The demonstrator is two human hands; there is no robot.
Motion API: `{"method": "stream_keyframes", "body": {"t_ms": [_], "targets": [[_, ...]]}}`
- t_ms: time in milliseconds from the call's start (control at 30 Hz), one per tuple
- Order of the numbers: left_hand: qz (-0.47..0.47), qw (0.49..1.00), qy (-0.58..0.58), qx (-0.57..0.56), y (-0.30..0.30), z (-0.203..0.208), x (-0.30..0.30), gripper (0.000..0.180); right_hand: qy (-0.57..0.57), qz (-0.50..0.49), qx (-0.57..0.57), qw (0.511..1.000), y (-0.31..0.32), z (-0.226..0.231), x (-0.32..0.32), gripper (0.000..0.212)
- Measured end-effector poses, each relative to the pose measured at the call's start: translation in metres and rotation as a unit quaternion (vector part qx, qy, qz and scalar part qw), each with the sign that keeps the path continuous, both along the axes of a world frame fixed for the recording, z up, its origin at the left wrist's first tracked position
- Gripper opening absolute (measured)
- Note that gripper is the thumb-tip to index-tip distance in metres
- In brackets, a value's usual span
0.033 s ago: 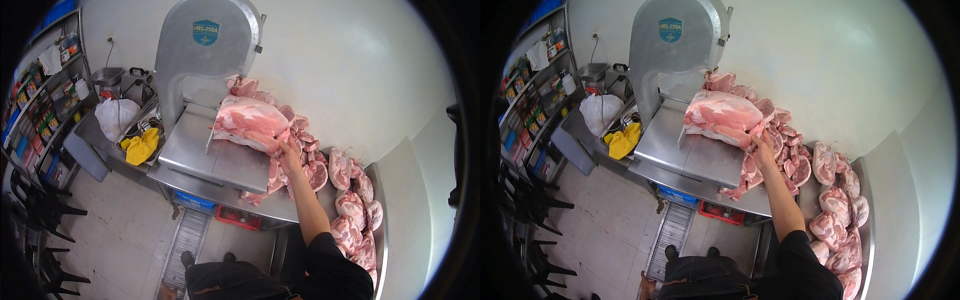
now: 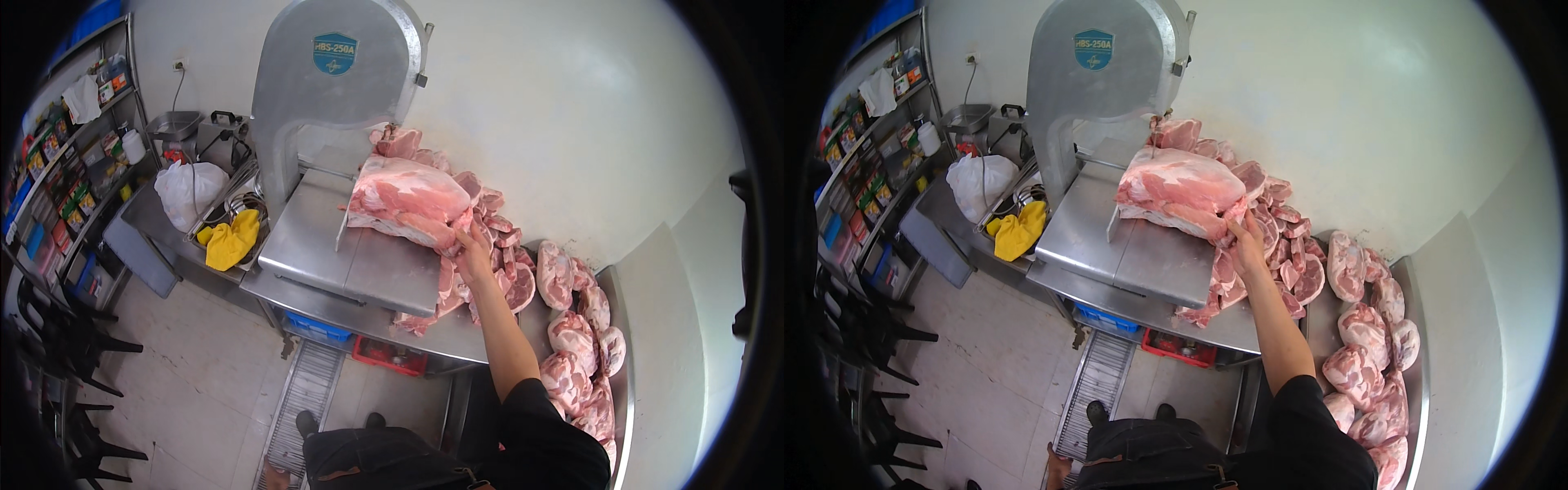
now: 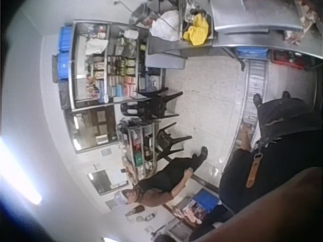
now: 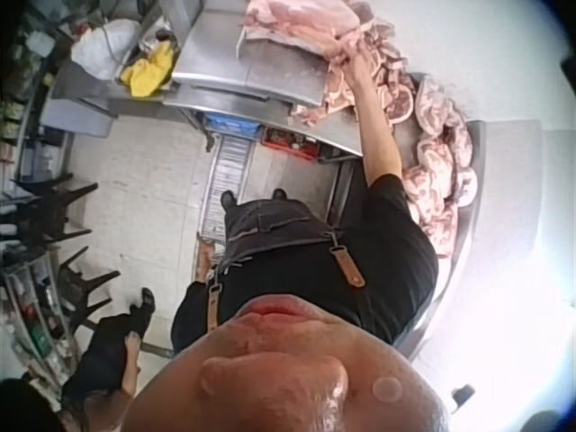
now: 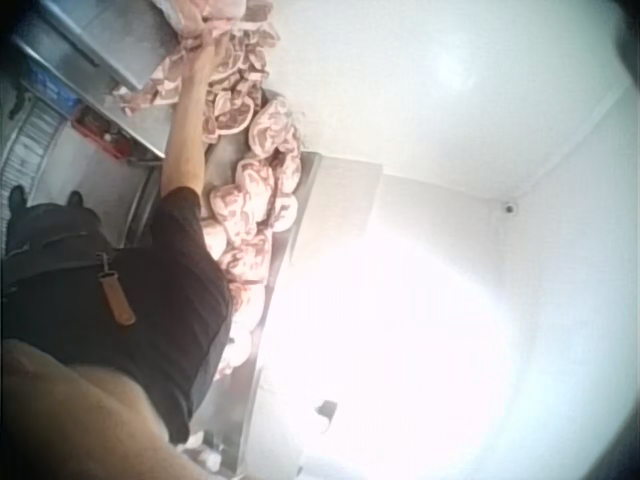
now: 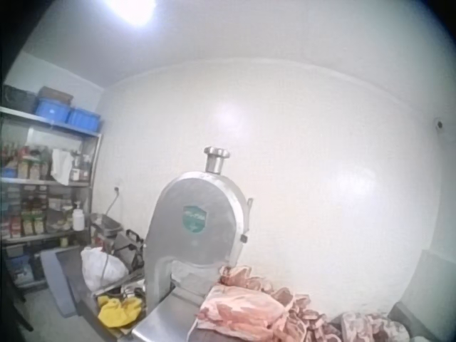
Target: The person uses a band saw to cut large pieces of raw meat into smaller portions. They repeatedly position the meat against the blade, guide it through the cut, and place the resulting pieces onto a metal tray.
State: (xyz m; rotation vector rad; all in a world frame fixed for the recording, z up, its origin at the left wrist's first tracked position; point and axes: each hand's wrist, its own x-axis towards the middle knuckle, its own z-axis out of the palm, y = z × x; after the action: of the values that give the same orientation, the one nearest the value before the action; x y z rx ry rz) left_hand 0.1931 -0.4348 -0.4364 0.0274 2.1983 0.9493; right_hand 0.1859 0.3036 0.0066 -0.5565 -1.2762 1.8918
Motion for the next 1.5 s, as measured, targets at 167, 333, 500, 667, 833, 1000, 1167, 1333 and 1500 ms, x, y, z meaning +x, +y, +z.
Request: {"method": "stream_keyframes", "body": {"t_ms": [167, 333, 500, 667, 833, 1000, 1167, 1333, 1500], "targets": [[-0.036, 0.996, 0.003, -0.087, 0.008, 0.001, -0.009, 0.124, 0.017, 0.006, 0.024, 1.0, 0.022, -0.003, -0.002, 0.056], [0.011, 0.996, -0.014, -0.088, 0.015, -0.002, -0.017, 0.127, 0.01, 0.012, 0.021, 1.0, 0.034, 0.011, -0.021, 0.06], [0.009, 0.999, -0.011, -0.042, 0.02, 0.006, -0.02, 0.126, -0.029, -0.015, 0.013, 0.999, 0.044, 0.018, -0.022, 0.065], [0.046, 0.996, -0.049, -0.055, 0.017, 0.008, -0.015, 0.119, -0.016, -0.008, 0.007, 1.0, 0.064, 0.012, -0.034, 0.074], [0.059, 0.997, -0.018, -0.041, 0.02, 0.018, -0.01, 0.107, -0.008, 0.004, 0.025, 1.0, 0.093, 0.009, -0.045, 0.075], [0.058, 0.997, 0.045, -0.002, 0.016, 0.029, 0.007, 0.104, -0.004, -0.022, 0.003, 1.0, 0.111, 0.009, -0.056, 0.082], [0.062, 0.993, 0.087, 0.042, 0.018, 0.031, 0.024, 0.113, -0.055, 0.003, 0.012, 0.998, 0.129, 0.014, -0.057, 0.074], [0.069, 0.995, 0.068, 0.018, 0.025, 0.038, 0.04, 0.11, -0.128, 0.007, -0.014, 0.992, 0.141, 0.019, -0.066, 0.065], [0.077, 0.995, 0.06, -0.015, 0.037, 0.048, 0.05, 0.107, -0.151, -0.023, -0.037, 0.988, 0.144, 0.022, -0.077, 0.072]]}}
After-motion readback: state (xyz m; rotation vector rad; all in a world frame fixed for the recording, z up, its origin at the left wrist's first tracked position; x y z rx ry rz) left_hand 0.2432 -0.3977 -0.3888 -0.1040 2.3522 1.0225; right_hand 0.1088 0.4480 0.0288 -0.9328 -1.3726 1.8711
